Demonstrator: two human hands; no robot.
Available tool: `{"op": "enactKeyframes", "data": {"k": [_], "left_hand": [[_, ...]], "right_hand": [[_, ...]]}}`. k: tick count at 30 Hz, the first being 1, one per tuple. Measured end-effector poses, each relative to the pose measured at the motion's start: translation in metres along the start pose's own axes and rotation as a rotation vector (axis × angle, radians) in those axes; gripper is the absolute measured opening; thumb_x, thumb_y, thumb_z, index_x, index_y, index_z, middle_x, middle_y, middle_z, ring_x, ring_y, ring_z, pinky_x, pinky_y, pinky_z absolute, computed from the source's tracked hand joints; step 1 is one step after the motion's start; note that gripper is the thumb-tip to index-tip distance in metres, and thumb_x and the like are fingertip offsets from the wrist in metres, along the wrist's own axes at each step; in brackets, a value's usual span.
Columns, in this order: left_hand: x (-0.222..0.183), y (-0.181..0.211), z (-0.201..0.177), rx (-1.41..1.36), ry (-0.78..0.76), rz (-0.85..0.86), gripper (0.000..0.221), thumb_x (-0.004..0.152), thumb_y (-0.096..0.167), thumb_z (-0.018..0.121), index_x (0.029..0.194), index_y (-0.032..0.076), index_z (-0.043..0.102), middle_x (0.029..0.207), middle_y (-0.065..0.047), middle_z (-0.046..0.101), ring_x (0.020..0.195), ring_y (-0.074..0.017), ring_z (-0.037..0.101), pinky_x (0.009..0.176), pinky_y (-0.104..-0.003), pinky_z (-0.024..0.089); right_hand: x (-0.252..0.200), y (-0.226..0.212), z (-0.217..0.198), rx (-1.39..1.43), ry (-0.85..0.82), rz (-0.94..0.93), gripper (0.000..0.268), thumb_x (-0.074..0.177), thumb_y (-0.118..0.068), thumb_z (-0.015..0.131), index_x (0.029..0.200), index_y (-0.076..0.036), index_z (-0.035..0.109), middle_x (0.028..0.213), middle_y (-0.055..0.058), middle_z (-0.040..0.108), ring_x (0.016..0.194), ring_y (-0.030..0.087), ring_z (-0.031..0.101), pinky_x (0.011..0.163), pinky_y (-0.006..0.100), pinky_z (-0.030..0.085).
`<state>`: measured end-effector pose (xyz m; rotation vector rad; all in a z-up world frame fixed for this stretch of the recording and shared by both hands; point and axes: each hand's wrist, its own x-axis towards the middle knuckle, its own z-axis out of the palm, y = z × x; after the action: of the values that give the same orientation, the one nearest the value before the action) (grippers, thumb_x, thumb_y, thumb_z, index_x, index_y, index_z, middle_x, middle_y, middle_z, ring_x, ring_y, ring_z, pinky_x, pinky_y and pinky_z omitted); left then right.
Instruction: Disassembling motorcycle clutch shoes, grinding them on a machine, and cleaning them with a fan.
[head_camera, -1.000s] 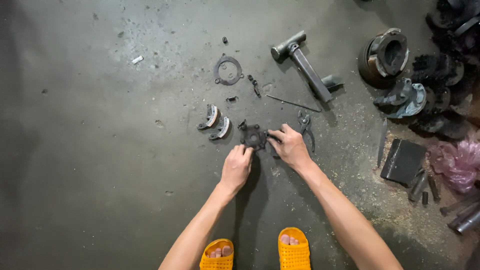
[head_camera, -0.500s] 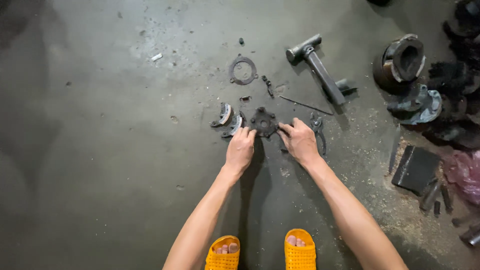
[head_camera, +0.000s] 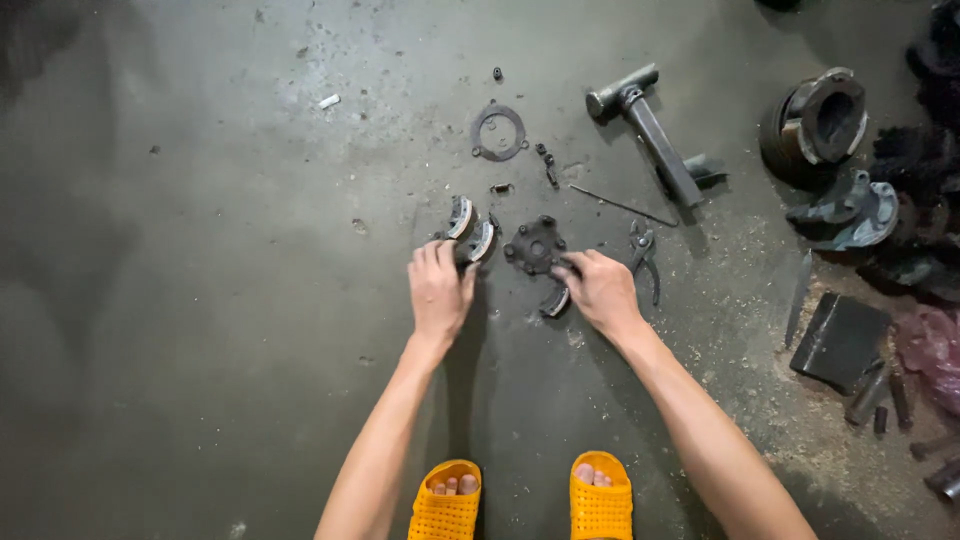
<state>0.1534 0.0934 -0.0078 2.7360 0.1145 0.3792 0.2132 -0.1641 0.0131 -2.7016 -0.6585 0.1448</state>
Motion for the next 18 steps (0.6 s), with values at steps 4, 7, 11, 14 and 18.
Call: {"op": "enactKeyframes", "data": {"k": [4, 7, 11, 14, 18], "left_hand": [[-0.002, -0.024, 0.007, 0.032, -0.14, 0.033, 0.038, 0.082, 0.025, 0.08, 0.115, 0.01, 0.065, 0.107, -0.01, 0.058, 0.099, -0.03, 0.059, 0.083, -0.043, 0.05], [0.006, -0.015, -0.009, -0.293, -0.136, -0.027, 0.017, 0.095, 0.012, 0.067, 0.11, 0.005, 0.067, 0.097, -0.013, 0.061, 0.094, -0.0348, 0.064, 0.081, -0.043, 0.052], [0.004, 0.001, -0.02, -0.738, -0.241, -0.301, 0.021, 0.103, 0.004, 0.052, 0.103, 0.001, 0.073, 0.087, -0.017, 0.071, 0.083, -0.0345, 0.073, 0.074, -0.042, 0.057], [0.005, 0.018, -0.023, -0.736, -0.325, -0.163, 0.016, 0.101, 0.008, 0.058, 0.099, 0.007, 0.074, 0.086, -0.018, 0.074, 0.087, -0.0384, 0.074, 0.074, -0.046, 0.059], [0.001, 0.042, -0.014, -0.786, -0.503, -0.112, 0.015, 0.099, 0.01, 0.059, 0.093, 0.008, 0.072, 0.083, -0.017, 0.073, 0.084, -0.0381, 0.073, 0.074, -0.046, 0.058]], "right_hand": [[-0.002, -0.002, -0.011, 0.19, 0.104, 0.031, 0.018, 0.096, -0.027, 0.071, 0.108, -0.013, 0.075, 0.081, 0.011, 0.067, 0.081, 0.035, 0.072, 0.069, 0.044, 0.058], [0.002, -0.016, -0.024, 0.31, 0.171, -0.015, 0.014, 0.098, -0.021, 0.07, 0.109, -0.014, 0.075, 0.083, 0.01, 0.069, 0.083, 0.035, 0.072, 0.07, 0.043, 0.058], [0.012, -0.041, -0.049, 0.431, 0.26, -0.165, 0.024, 0.099, -0.012, 0.066, 0.123, -0.01, 0.071, 0.109, 0.013, 0.07, 0.101, 0.033, 0.072, 0.085, 0.043, 0.058], [0.02, -0.059, -0.058, 0.429, 0.216, -0.356, 0.049, 0.086, -0.009, 0.078, 0.134, -0.009, 0.066, 0.131, 0.015, 0.065, 0.122, 0.036, 0.063, 0.1, 0.048, 0.054], [0.002, -0.049, -0.045, 0.396, 0.101, -0.354, 0.028, 0.087, -0.007, 0.076, 0.114, -0.006, 0.069, 0.114, 0.013, 0.069, 0.107, 0.035, 0.067, 0.089, 0.045, 0.058]]}}
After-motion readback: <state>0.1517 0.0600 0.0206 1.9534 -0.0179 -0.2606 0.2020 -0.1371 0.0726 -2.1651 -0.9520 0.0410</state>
